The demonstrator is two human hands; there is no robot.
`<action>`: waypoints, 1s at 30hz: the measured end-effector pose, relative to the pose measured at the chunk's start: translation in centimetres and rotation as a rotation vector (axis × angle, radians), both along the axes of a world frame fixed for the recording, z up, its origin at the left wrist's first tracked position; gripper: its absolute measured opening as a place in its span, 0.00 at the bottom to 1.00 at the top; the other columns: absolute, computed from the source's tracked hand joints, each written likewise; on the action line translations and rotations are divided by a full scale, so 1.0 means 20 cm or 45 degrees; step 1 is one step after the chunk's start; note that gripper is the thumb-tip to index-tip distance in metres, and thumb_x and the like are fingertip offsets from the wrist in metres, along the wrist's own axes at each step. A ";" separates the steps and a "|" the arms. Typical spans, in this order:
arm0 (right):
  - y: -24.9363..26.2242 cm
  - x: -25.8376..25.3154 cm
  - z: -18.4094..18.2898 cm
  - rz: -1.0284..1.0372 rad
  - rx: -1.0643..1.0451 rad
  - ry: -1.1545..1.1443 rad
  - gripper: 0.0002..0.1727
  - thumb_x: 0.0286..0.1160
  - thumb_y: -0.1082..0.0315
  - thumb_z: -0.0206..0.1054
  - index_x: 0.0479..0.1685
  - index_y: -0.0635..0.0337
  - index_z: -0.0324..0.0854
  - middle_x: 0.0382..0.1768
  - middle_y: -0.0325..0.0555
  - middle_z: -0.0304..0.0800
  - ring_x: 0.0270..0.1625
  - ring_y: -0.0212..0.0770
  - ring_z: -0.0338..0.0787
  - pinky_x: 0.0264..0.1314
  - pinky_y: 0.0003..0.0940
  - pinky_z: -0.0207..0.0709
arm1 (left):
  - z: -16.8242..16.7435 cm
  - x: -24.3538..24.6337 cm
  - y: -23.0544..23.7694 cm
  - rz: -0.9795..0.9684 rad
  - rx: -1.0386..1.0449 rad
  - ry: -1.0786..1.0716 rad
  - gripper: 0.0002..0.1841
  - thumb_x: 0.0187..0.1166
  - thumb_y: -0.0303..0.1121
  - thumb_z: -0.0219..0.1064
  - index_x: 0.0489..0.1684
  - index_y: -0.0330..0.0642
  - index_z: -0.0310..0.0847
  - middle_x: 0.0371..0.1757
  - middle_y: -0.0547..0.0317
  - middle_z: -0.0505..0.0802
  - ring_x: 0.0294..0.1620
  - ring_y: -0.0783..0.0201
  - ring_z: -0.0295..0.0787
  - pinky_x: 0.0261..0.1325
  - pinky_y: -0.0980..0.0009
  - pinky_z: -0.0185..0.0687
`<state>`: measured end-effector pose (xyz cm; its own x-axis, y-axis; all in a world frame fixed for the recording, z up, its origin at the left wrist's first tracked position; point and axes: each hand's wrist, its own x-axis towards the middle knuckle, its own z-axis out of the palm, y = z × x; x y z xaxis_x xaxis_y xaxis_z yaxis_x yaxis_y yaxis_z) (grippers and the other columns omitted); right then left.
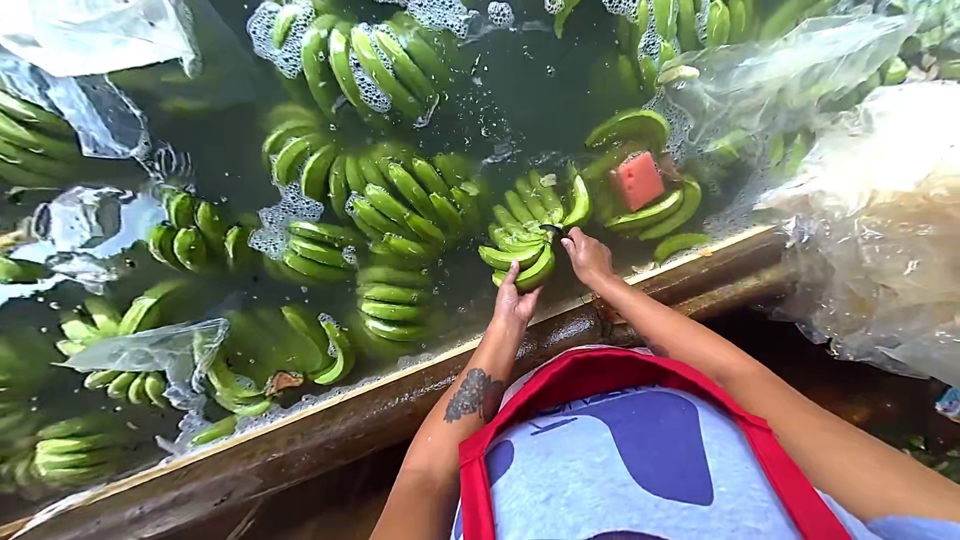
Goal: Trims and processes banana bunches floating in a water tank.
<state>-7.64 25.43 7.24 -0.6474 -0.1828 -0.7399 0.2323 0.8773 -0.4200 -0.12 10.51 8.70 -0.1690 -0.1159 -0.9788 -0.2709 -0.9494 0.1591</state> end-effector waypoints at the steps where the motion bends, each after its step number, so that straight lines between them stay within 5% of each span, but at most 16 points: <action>1: 0.00 0.02 0.04 -0.077 -0.109 -0.177 0.20 0.95 0.55 0.50 0.63 0.62 0.77 0.37 0.55 0.89 0.36 0.50 0.91 0.40 0.49 0.85 | -0.02 0.02 0.01 -0.003 -0.017 0.014 0.26 0.89 0.37 0.59 0.85 0.43 0.60 0.80 0.42 0.76 0.78 0.46 0.76 0.74 0.48 0.79; 3: 0.05 0.07 0.19 -0.403 -0.543 -0.654 0.15 0.96 0.59 0.45 0.53 0.59 0.73 0.22 0.37 0.71 0.17 0.30 0.69 0.20 0.25 0.66 | -0.06 0.04 -0.03 -0.051 -0.045 0.067 0.25 0.90 0.37 0.58 0.84 0.42 0.61 0.77 0.42 0.79 0.75 0.47 0.79 0.72 0.48 0.81; 6: 0.21 0.07 0.33 -0.530 -0.727 -0.864 0.16 0.97 0.58 0.43 0.47 0.56 0.72 0.20 0.31 0.70 0.16 0.26 0.69 0.20 0.20 0.67 | -0.05 0.09 -0.11 -0.139 -0.055 0.089 0.24 0.90 0.35 0.57 0.83 0.40 0.61 0.75 0.39 0.80 0.72 0.45 0.81 0.69 0.47 0.83; 8: 0.33 0.02 0.25 -0.259 -0.552 -0.414 0.18 0.91 0.52 0.57 0.44 0.59 0.77 0.24 0.38 0.77 0.23 0.32 0.78 0.30 0.31 0.77 | 0.03 0.10 -0.12 -0.210 -0.069 0.093 0.24 0.89 0.35 0.56 0.81 0.40 0.63 0.73 0.39 0.81 0.70 0.45 0.83 0.67 0.47 0.84; 10: 0.36 -0.06 0.25 0.157 -0.312 0.056 0.30 0.75 0.41 0.70 0.47 0.65 0.85 0.43 0.56 0.88 0.47 0.52 0.89 0.53 0.56 0.81 | 0.18 0.11 -0.14 -0.309 -0.085 0.095 0.23 0.87 0.35 0.56 0.79 0.40 0.65 0.69 0.40 0.84 0.65 0.46 0.85 0.62 0.48 0.86; 12: 0.31 -0.11 0.35 0.570 -0.243 0.342 0.33 0.67 0.39 0.76 0.59 0.58 0.87 0.64 0.59 0.87 0.68 0.61 0.86 0.65 0.64 0.81 | 0.35 0.14 -0.17 -0.381 -0.103 0.116 0.22 0.86 0.35 0.57 0.76 0.39 0.67 0.64 0.40 0.86 0.59 0.47 0.87 0.56 0.49 0.87; 14: 0.24 -0.09 0.46 0.831 -0.287 0.489 0.33 0.63 0.45 0.81 0.65 0.54 0.87 0.64 0.60 0.88 0.69 0.64 0.85 0.63 0.66 0.81 | 0.50 0.18 -0.18 -0.430 -0.108 0.188 0.20 0.86 0.36 0.57 0.73 0.37 0.70 0.59 0.40 0.88 0.55 0.47 0.89 0.54 0.49 0.88; 18: 0.29 0.00 0.50 0.958 -0.375 0.875 0.17 0.62 0.57 0.82 0.46 0.57 0.91 0.46 0.55 0.93 0.57 0.59 0.91 0.55 0.59 0.86 | 0.67 0.23 -0.15 -0.491 -0.066 0.411 0.22 0.88 0.41 0.56 0.72 0.35 0.72 0.59 0.36 0.90 0.57 0.42 0.90 0.58 0.45 0.89; 22: 0.52 0.08 0.68 0.845 -0.207 1.046 0.15 0.64 0.55 0.78 0.38 0.57 0.91 0.39 0.53 0.93 0.49 0.58 0.94 0.43 0.60 0.87 | 0.76 0.21 -0.13 -0.737 -0.012 0.791 0.33 0.92 0.56 0.44 0.87 0.43 0.59 0.75 0.39 0.82 0.69 0.42 0.84 0.67 0.42 0.83; 25: 0.75 0.28 0.95 0.589 0.107 0.673 0.19 0.77 0.54 0.72 0.52 0.61 0.91 0.55 0.60 0.92 0.64 0.64 0.89 0.63 0.67 0.80 | 0.84 0.22 -0.17 -0.777 -0.226 0.790 0.32 0.92 0.53 0.51 0.90 0.47 0.54 0.79 0.38 0.75 0.69 0.39 0.82 0.62 0.39 0.83; 30: 1.46 1.05 0.96 -0.098 0.561 0.557 0.22 0.74 0.51 0.74 0.61 0.53 0.92 0.62 0.58 0.91 0.69 0.64 0.87 0.68 0.71 0.77 | 0.75 0.32 -0.38 -0.793 -0.334 0.681 0.27 0.91 0.46 0.54 0.83 0.43 0.63 0.74 0.41 0.82 0.67 0.44 0.86 0.63 0.45 0.85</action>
